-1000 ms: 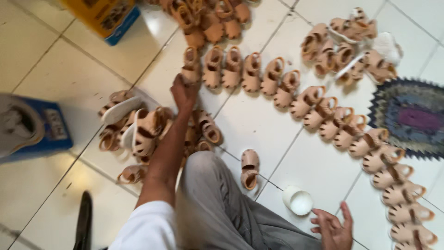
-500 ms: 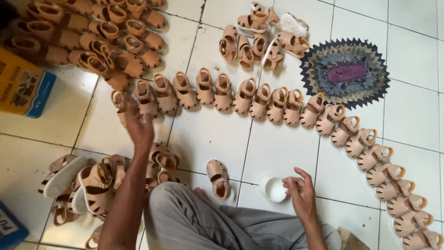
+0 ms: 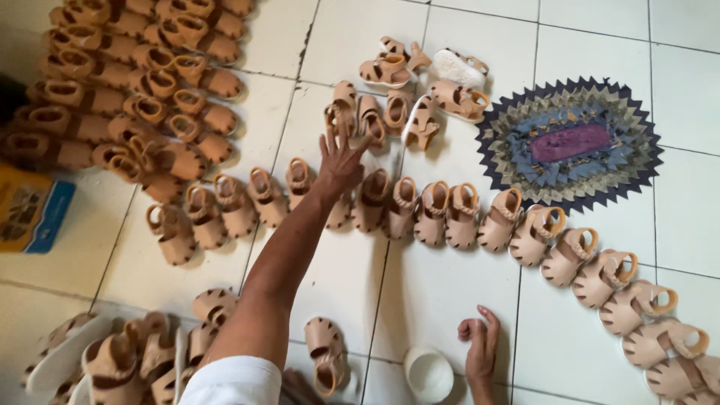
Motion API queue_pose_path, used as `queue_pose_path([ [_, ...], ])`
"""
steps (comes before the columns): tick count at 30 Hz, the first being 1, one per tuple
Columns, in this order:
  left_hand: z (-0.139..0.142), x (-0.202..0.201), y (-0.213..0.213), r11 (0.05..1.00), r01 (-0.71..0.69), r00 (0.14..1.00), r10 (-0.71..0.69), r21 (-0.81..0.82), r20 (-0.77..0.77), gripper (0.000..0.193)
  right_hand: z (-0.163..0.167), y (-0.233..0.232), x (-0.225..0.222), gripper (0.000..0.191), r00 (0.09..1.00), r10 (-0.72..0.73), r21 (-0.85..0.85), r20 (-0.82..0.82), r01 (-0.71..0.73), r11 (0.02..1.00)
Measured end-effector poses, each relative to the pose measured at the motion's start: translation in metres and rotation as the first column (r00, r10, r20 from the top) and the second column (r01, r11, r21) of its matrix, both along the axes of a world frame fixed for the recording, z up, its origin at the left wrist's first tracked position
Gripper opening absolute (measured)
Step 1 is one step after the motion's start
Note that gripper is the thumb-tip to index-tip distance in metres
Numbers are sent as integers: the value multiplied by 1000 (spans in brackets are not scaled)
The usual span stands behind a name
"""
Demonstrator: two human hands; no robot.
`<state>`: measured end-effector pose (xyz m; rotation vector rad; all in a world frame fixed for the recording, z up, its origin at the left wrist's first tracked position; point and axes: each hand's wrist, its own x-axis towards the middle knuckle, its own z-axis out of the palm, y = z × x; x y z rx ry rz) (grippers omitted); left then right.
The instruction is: The person sits on the floor and applies a white substance to the soles of multiple beige sandals using a small brush. They pick up each sandal, apply the substance to the sole, and place it back down in a row.
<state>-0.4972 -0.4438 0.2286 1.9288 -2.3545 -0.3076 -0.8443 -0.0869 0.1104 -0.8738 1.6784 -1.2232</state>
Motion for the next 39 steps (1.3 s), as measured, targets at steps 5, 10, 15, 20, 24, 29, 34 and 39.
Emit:
queue_pose_path([
  [5,-20,-23,-50,996,33,989,-21,-82,146,65,-13,0,-8,55,998,19,-30,-53,-21,999],
  [10,-23,-37,-66,999,-18,934,29,-33,355,38,-21,-2,-15,64,998,55,-65,-17,-56,996],
  [15,-16,-27,-77,987,45,978,-13,-152,207,38,-24,-4,-15,66,1000,18,-80,11,-17,997],
  [20,10,-8,-57,993,-68,992,57,-97,-109,25,-19,-1,-13,62,999,26,-62,-30,-28,998],
  [24,51,15,12,962,72,968,-131,-263,-212,28,-19,3,-8,61,998,35,-174,-47,-42,984],
  [29,71,23,165,976,22,923,63,217,-380,28,-4,13,-7,62,994,79,-201,-70,-92,975],
  [34,66,18,286,963,258,887,-266,-73,-377,26,70,27,6,75,982,44,-146,-182,-71,987],
  [39,94,16,357,805,221,527,377,551,-761,39,190,82,68,104,877,314,-271,-364,-422,865],
])
